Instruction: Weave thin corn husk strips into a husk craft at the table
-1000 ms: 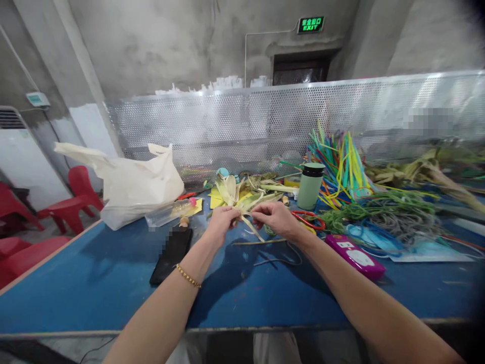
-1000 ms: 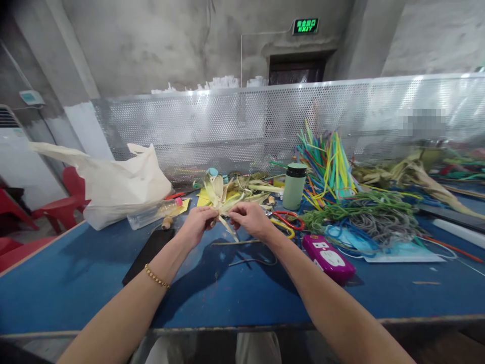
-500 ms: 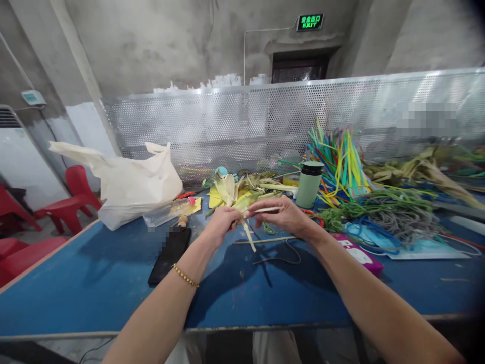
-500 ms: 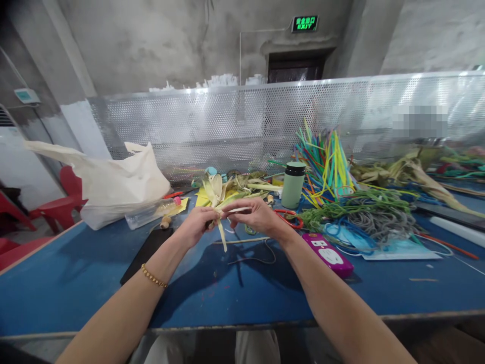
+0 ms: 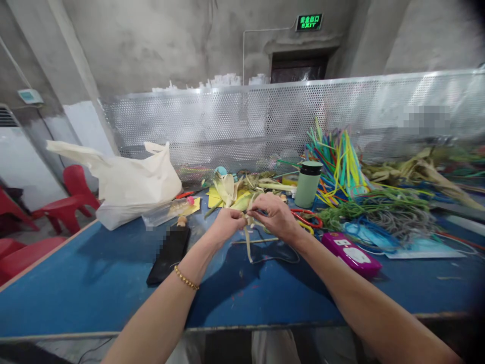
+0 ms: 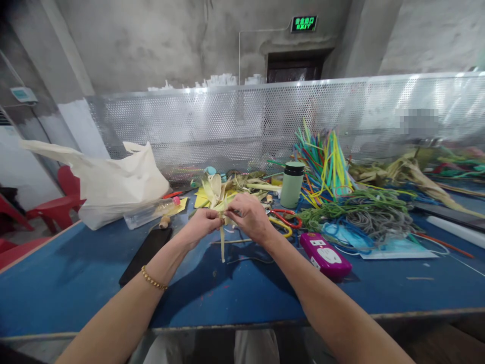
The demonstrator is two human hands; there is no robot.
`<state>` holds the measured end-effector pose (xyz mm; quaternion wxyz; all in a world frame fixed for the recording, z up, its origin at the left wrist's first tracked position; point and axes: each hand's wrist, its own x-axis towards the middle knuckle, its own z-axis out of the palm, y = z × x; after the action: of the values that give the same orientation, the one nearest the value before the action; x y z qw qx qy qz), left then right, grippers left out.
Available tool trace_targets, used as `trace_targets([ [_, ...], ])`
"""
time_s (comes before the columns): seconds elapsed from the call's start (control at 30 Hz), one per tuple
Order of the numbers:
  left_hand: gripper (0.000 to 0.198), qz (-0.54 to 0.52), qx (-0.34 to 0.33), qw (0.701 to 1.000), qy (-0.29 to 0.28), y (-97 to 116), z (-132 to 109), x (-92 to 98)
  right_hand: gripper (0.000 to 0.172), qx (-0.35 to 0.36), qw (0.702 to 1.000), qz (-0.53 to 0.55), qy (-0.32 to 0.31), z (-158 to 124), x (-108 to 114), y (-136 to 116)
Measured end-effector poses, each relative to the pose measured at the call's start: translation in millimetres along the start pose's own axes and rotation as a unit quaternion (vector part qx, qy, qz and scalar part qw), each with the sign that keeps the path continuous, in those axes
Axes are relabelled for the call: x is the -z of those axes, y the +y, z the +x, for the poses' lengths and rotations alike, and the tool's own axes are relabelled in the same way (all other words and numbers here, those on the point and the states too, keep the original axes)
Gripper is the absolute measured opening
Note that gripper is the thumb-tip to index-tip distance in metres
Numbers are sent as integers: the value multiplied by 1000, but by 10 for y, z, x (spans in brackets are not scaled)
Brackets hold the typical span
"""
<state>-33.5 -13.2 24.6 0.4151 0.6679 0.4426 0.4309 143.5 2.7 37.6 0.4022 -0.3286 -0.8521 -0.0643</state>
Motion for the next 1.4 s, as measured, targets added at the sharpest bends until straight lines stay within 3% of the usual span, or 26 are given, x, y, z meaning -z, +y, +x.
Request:
trace_targets([
  [0.1, 17, -25, 1, 999, -26, 29, -20, -2, 19, 21, 998, 54, -14, 16, -46, -12],
  [0.33, 11, -94, 26, 993, -67, 7, -18, 9, 23, -81, 986, 143, -41, 0, -109, -28],
  [1.07, 15, -209, 71, 969, -109, -17, -4, 35, 15, -126, 981, 144, -12, -41, -160, -99],
  [1.4, 36, -184, 53, 973, -129, -34, -15, 58, 13, -145, 974, 174, -4, -51, -204, -63],
])
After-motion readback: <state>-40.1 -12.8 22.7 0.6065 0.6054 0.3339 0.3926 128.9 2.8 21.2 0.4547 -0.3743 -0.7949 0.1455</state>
